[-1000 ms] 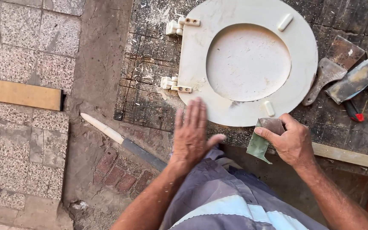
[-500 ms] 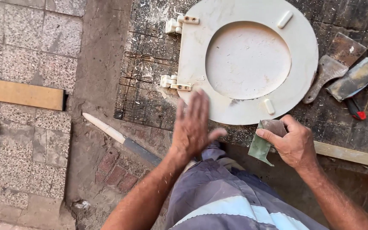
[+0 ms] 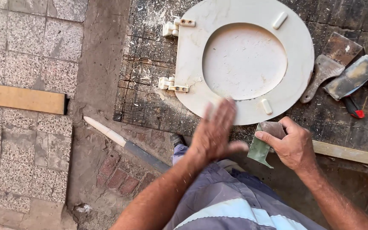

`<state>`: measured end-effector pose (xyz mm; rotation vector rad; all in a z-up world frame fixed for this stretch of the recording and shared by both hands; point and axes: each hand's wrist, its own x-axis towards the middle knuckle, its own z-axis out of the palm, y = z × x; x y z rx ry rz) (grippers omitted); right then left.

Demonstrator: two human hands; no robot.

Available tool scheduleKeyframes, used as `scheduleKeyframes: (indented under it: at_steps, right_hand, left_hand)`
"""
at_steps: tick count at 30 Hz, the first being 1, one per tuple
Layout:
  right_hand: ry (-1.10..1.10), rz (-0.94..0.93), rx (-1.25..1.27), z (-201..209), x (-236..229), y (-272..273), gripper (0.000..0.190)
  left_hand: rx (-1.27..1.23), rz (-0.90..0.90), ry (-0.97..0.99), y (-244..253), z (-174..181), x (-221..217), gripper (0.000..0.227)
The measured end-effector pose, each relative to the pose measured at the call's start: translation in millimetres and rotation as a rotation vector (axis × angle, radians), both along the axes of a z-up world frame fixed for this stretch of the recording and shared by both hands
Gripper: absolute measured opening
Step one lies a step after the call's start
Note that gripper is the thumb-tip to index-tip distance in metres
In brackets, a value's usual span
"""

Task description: Sanding and painting a toilet seat on a workbench

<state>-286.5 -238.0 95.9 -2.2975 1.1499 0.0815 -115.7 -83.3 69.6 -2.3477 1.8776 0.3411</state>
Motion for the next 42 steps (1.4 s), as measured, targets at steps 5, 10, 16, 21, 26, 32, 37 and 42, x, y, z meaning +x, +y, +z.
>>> scheduleKeyframes:
  at_steps: [5,10,16,21,26,32,37,42]
  right_hand:
    - [0.064,-0.055,0.007,9,-2,-5,0.057]
    - [0.134,-0.127,0.092,13,-3,-8,0.055]
    - [0.049,-0.076,0.052,14,-6,-7,0.059]
    - [0.061,-0.097,0.058,15,-7,-12,0.063]
    - [0.063,-0.118,0.081,14,-7,-12,0.064]
    - [0.07,-0.068,0.046,8,-5,-12,0.061]
    - [0.07,-0.081,0.06,10,-2,-15,0.059]
    - [0.016,-0.035,0.023,4,-14,-22,0.058]
  left_hand:
    - [-0.117,0.045,0.012,13,-19,14,0.116]
    - [-0.125,0.218,-0.113,19,-12,83,0.117]
    - [-0.039,0.108,-0.207,15,11,16,0.119]
    - [-0.068,0.067,-0.021,28,0,-8,0.115]
    - [-0.165,0.257,-0.058,33,-9,32,0.113]
    - [-0.093,0.171,-0.041,6,-7,-8,0.117]
    - [-0.35,0.157,0.199,11,-8,-30,0.104]
    - [-0.126,0.139,-0.07,43,-15,12,0.108]
